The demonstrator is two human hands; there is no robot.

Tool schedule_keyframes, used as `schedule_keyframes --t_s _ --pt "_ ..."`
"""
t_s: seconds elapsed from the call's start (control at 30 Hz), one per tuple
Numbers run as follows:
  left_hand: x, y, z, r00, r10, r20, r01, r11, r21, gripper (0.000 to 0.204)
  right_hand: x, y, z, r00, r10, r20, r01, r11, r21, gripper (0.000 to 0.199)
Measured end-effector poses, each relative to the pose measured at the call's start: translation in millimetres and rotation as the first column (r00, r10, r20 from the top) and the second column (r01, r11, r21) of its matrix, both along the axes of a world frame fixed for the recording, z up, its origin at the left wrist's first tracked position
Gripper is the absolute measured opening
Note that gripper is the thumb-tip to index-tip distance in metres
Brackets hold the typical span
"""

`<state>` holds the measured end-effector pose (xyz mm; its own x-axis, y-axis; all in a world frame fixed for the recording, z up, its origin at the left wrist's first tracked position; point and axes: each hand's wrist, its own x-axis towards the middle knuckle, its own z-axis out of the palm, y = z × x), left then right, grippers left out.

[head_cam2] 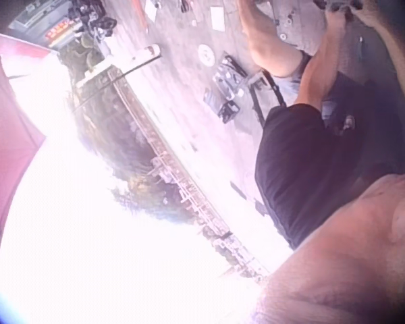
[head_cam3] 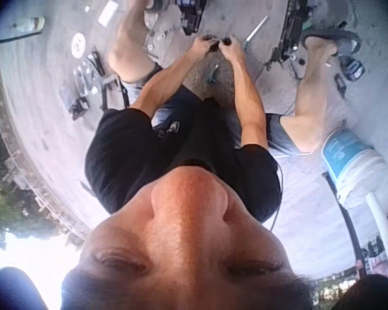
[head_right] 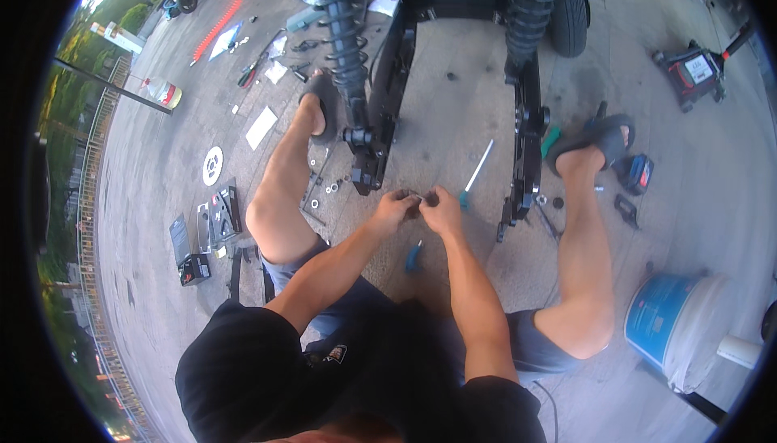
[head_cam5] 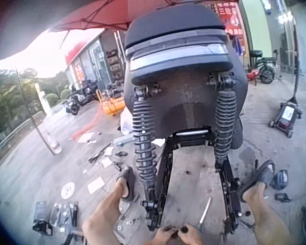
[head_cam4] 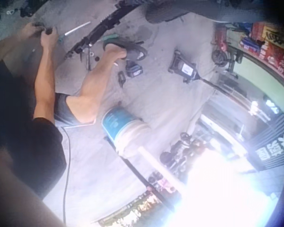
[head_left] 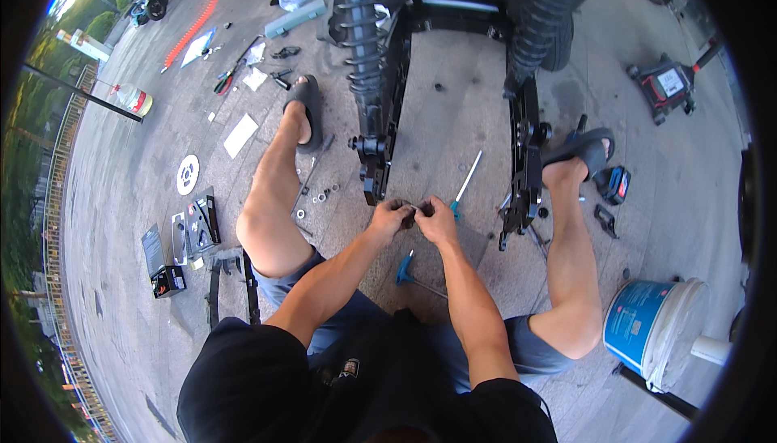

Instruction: The person assembles a scooter's rear suspension by hand-tightening bolts and using a T-handle Allen key to secure the shock absorbers to the frame. They retrieve a tool from a red toolbox, then continue tightening and adjusting the suspension components.

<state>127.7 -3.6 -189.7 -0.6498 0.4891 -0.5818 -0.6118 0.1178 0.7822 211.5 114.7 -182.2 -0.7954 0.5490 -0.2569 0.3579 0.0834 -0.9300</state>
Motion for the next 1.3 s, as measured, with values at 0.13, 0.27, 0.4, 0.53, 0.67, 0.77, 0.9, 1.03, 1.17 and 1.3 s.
schedule_keyframes --t_s 0.13,0.27,0.4,0.53,0.67,0.77,0.9,1.03,1.17,1.3 --pt "5 -3 9 0.995 0.053 0.086 -0.063 0.990 0.129 0.009 -1 4 10 0.998 0.048 0.034 -0.054 0.980 0.191 0.027" --pt "6 -2 8 0.981 0.143 0.131 -0.164 0.972 0.168 0.009 1 4 16 0.997 0.077 -0.015 -0.071 0.962 0.265 0.022" --pt "3 0 6 0.974 0.149 0.172 -0.174 0.975 0.138 0.011 3 0 14 0.996 0.070 -0.055 -0.054 0.966 0.253 0.016" --pt "1 -4 7 0.983 0.090 0.162 -0.114 0.982 0.148 0.017 2 -6 8 0.999 0.010 -0.036 -0.001 0.975 0.223 0.017" --pt "2 -9 15 0.992 0.051 0.116 -0.066 0.989 0.133 0.020 -1 -5 3 0.998 0.021 -0.062 -0.003 0.958 0.286 0.016" --pt "-1 -10 24 0.974 0.095 0.206 -0.145 0.960 0.241 0.016 -3 0 0 0.995 0.035 -0.096 -0.014 0.977 0.213 0.013" --pt "-6 -12 29 0.935 0.057 0.349 -0.181 0.926 0.331 0.014 -5 9 0 0.986 0.081 -0.146 -0.089 0.995 -0.050 0.007" --pt "-7 -14 31 0.969 -0.019 0.247 -0.054 0.957 0.285 0.014 -7 11 9 0.983 0.115 -0.145 -0.128 0.988 -0.083 0.008" --pt "-9 -16 42 0.966 -0.071 0.248 -0.029 0.926 0.377 0.009 -10 9 25 0.977 0.088 -0.197 -0.132 0.966 -0.224 0.013" --pt "-12 -17 69 0.986 0.059 0.156 -0.086 0.981 0.173 0.015 -12 12 42 0.920 0.215 -0.329 -0.289 0.937 -0.194 0.018"
